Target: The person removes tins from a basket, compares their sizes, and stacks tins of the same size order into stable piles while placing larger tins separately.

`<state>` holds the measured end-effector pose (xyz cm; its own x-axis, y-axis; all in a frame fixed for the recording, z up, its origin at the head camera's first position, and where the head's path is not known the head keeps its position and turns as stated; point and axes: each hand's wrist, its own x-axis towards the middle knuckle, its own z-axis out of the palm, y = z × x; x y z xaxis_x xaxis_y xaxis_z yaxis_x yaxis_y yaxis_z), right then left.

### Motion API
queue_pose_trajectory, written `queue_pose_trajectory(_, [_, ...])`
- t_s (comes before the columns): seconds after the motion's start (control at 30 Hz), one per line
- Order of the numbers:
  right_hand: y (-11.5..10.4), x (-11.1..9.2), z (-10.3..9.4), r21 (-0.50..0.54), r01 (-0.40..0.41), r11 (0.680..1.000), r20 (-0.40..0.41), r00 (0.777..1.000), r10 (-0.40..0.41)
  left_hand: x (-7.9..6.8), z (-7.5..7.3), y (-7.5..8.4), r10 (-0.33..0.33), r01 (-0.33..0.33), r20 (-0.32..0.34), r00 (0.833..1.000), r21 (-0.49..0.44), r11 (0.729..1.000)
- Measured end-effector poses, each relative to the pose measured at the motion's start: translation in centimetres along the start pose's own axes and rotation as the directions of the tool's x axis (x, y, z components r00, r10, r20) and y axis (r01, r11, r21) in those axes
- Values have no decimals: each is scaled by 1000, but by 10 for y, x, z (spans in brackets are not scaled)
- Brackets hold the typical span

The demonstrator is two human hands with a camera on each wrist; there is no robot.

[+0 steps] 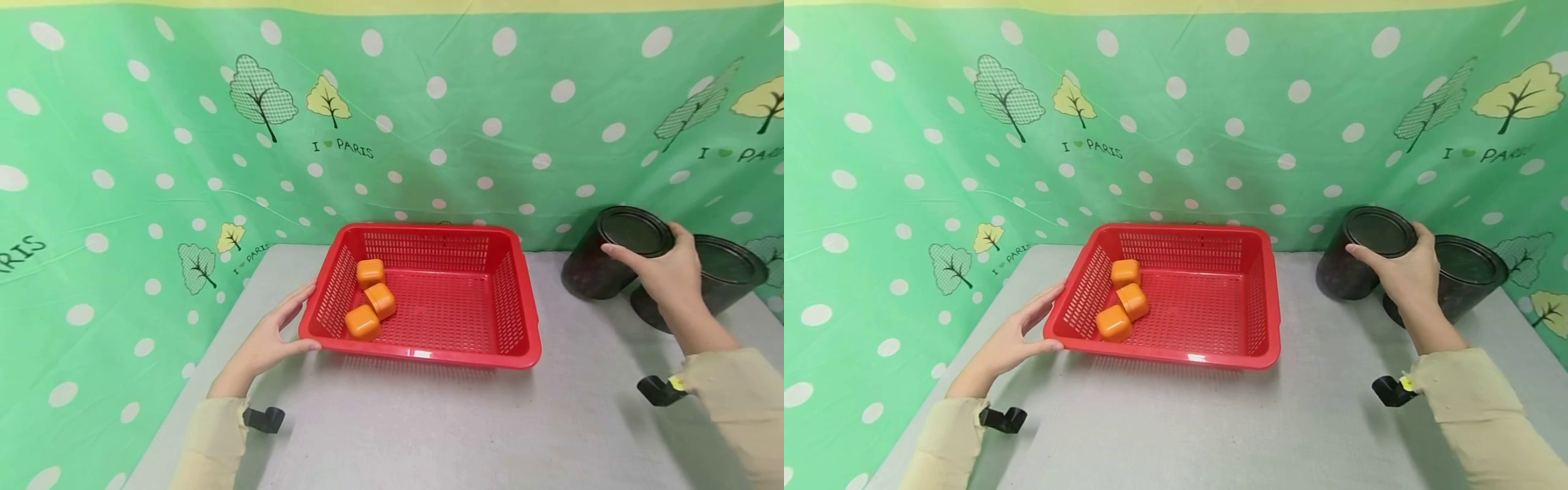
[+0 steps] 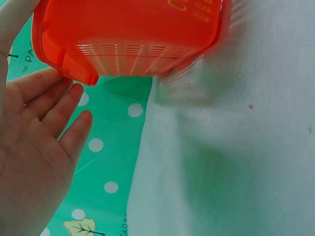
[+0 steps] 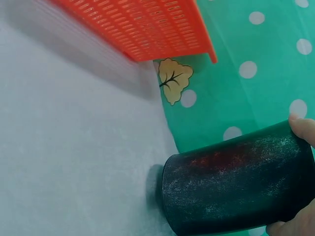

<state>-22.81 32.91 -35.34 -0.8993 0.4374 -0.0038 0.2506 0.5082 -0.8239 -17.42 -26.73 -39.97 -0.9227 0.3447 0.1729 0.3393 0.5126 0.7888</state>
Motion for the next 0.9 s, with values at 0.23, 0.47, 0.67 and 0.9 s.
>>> queue_pose_trajectory(0.23, [9,-1,3,-4,-20,1000,23,1000,20,4,0,-1,1,-1,8,1000,12,1000])
queue_pose_trajectory(0.47, [13,2,8,-45,-2,999,36,999,4,4,0,2,-7,7,10,1000,3,1000])
queue_pose_trajectory(0.67, [11,2,11,-40,43,998,40,998,-41,3,1,2,-3,3,2,1000,-3,1000])
queue_pose_trajectory(0.9, [6,-6,10,7,44,999,41,998,-44,0,0,-2,1,-1,-5,1000,7,1000])
